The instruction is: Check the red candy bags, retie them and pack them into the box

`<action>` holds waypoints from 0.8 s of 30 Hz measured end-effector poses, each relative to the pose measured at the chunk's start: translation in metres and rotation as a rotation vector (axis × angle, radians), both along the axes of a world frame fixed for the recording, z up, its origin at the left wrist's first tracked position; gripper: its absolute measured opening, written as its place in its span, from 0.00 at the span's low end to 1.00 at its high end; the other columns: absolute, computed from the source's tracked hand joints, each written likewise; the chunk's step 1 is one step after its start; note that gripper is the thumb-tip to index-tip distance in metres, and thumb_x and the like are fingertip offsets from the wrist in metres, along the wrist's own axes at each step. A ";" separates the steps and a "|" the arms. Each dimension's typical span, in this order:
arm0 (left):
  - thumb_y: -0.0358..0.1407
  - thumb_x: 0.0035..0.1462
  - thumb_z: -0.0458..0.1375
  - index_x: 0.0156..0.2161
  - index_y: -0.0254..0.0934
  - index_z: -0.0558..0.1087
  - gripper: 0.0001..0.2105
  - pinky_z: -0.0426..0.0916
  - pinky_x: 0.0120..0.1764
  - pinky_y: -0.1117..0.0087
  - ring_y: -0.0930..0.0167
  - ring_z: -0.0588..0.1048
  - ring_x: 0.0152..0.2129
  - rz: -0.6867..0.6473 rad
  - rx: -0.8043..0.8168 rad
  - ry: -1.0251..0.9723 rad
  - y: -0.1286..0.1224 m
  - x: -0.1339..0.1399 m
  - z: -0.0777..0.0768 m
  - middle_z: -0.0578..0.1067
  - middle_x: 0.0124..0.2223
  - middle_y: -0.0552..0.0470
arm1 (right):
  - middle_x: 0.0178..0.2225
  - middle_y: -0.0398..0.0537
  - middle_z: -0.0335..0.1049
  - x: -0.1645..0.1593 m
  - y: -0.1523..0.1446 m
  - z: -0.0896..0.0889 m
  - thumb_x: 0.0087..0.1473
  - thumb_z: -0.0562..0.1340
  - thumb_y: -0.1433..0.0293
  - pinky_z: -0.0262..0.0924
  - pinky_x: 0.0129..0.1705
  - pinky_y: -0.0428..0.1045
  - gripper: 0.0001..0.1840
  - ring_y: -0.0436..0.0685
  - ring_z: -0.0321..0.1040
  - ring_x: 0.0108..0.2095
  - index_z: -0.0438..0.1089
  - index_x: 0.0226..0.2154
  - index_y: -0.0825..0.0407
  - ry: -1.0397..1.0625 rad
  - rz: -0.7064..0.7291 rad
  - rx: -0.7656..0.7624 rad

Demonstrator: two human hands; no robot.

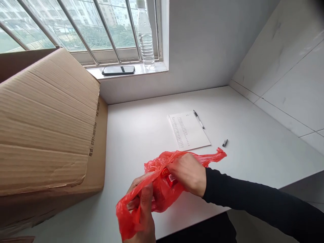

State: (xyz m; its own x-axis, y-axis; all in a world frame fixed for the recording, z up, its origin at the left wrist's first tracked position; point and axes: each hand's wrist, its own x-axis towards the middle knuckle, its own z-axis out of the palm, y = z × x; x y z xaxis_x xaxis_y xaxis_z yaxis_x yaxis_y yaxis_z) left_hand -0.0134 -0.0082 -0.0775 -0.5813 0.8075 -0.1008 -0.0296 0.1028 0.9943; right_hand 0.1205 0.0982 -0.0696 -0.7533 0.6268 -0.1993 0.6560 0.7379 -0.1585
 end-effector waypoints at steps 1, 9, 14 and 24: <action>0.50 0.54 0.65 0.36 0.39 0.81 0.15 0.76 0.33 0.68 0.61 0.79 0.35 -0.002 0.013 0.000 0.000 0.000 0.000 0.81 0.35 0.48 | 0.24 0.43 0.70 0.000 0.001 0.001 0.45 0.61 0.83 0.41 0.22 0.49 0.10 0.51 0.62 0.23 0.67 0.28 0.52 0.008 0.000 -0.004; 0.46 0.47 0.71 0.38 0.45 0.84 0.13 0.77 0.36 0.72 0.65 0.80 0.35 -0.013 0.172 -0.014 -0.003 -0.002 0.004 0.82 0.38 0.51 | 0.19 0.38 0.58 0.014 0.007 0.018 0.48 0.60 0.81 0.37 0.21 0.49 0.10 0.49 0.43 0.19 0.61 0.24 0.51 0.074 0.006 -0.013; 0.53 0.54 0.61 0.38 0.43 0.84 0.18 0.77 0.34 0.66 0.60 0.79 0.33 -0.060 0.162 -0.030 -0.003 -0.007 0.002 0.82 0.37 0.48 | 0.19 0.36 0.57 0.025 0.009 0.018 0.40 0.62 0.82 0.38 0.20 0.49 0.13 0.48 0.43 0.18 0.60 0.24 0.50 0.038 0.077 -0.056; 0.48 0.46 0.66 0.32 0.41 0.82 0.13 0.72 0.29 0.72 0.68 0.75 0.27 0.096 0.111 -0.237 -0.003 0.019 0.032 0.80 0.31 0.52 | 0.28 0.46 0.71 0.025 0.009 0.020 0.55 0.62 0.80 0.50 0.31 0.48 0.07 0.53 0.65 0.29 0.69 0.30 0.53 0.096 0.026 -0.145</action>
